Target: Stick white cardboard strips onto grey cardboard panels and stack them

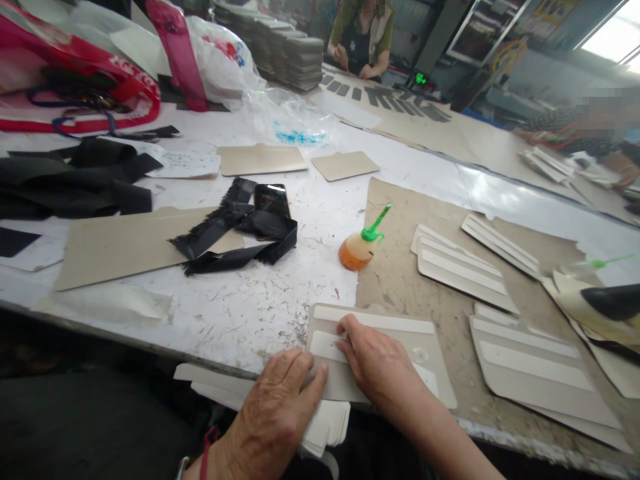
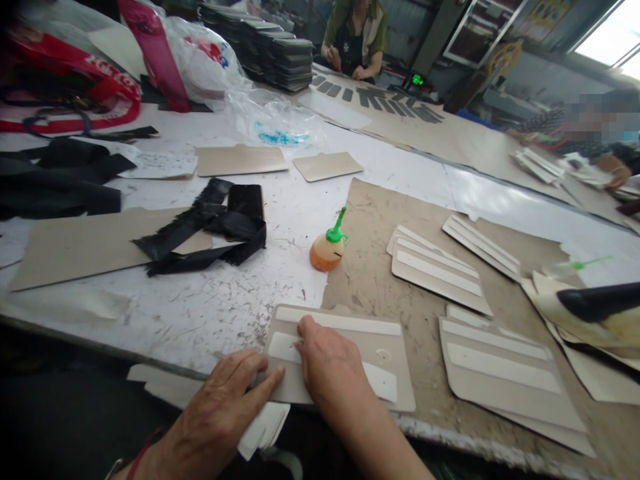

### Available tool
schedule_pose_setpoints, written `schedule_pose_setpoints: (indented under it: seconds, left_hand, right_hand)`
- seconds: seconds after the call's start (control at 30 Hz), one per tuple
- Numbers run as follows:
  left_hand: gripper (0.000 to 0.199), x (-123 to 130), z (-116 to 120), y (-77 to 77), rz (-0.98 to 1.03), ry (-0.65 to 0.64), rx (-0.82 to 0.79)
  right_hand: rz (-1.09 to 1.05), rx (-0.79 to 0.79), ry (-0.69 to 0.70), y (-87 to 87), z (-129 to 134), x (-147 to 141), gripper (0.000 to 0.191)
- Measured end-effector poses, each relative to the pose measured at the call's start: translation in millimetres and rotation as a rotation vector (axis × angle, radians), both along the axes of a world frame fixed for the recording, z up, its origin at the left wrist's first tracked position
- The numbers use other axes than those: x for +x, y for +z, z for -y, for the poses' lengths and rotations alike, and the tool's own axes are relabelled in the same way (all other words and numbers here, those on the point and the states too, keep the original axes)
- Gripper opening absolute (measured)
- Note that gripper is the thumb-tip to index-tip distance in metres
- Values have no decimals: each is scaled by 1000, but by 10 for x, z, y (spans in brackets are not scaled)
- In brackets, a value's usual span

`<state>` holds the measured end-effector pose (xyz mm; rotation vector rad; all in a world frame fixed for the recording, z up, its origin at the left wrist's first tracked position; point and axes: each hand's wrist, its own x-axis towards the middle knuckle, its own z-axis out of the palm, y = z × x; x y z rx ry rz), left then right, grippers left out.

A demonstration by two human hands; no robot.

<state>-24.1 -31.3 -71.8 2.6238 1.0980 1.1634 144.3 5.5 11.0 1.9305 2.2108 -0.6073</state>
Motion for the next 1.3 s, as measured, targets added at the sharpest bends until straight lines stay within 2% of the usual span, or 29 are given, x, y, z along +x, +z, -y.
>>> schedule_pose_setpoints:
  seconds: [0.13, 0.53, 0.73, 0.93, 1.3]
  left_hand:
    - [29, -5, -12, 51, -14, -10, -3]
    - [30, -1, -46, 75, -6, -24, -6]
    - [33, -3, -64, 42, -62, -64, -17]
    - [34, -17, -106, -37, -69, -98, 53]
    - [34, -72, -122, 9, -140, -156, 6]
  right_hand:
    - [-24, -10, 7, -4, -15, 16, 9]
    - [-22, -8, 20, 0, -25, 10, 10]
    - [5, 17, 34, -14, -18, 16, 8]
    - [20, 42, 68, -32, -21, 16, 9]
    - [11, 45, 64, -3, -40, 24, 7]
